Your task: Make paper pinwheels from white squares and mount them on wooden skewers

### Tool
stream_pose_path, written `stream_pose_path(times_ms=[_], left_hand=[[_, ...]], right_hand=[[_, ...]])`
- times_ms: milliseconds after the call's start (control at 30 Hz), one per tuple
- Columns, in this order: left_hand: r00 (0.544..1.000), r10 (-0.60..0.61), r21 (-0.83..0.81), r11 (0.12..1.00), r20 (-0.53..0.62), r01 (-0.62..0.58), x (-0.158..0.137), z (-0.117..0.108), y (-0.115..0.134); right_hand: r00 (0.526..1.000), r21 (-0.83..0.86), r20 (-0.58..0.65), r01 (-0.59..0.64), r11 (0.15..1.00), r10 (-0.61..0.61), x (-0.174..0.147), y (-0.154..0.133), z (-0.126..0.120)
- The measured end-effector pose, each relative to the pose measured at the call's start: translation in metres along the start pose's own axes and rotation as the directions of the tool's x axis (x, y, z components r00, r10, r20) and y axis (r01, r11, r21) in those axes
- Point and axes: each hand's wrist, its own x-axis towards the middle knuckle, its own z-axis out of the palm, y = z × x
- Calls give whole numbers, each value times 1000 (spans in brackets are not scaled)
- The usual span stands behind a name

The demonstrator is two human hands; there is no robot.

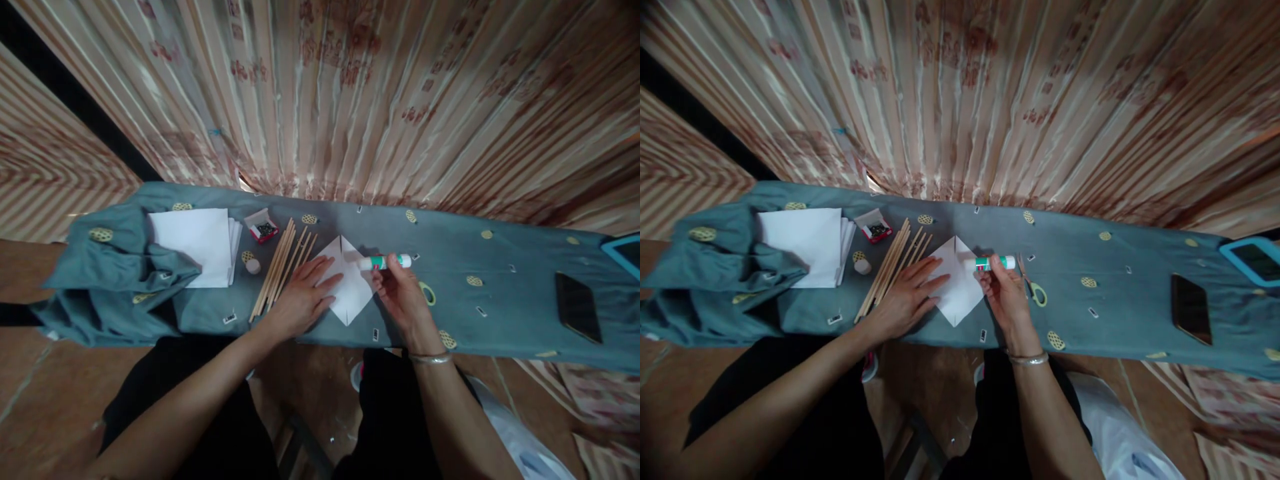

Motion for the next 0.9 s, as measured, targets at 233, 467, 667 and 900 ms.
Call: stream_pose_path(times_ms=[233,467,667,900], left_hand=[[994,-16,66,998,105,9,8,36,13],[992,-60,60,997,109,53,7,36,16],[991,-74,51,996,112,68,8,39,16],[992,-70,40,997,103,66,7,39,15]], right_hand=[[993,-313,-27,100,944,-114,2,4,0],[997,-319,-34,59,946,-74,4,19,-2],[989,-390,16,144,910,-150,6,27,-5],[964,-517,108,265,814,-245,-1,25,-5]])
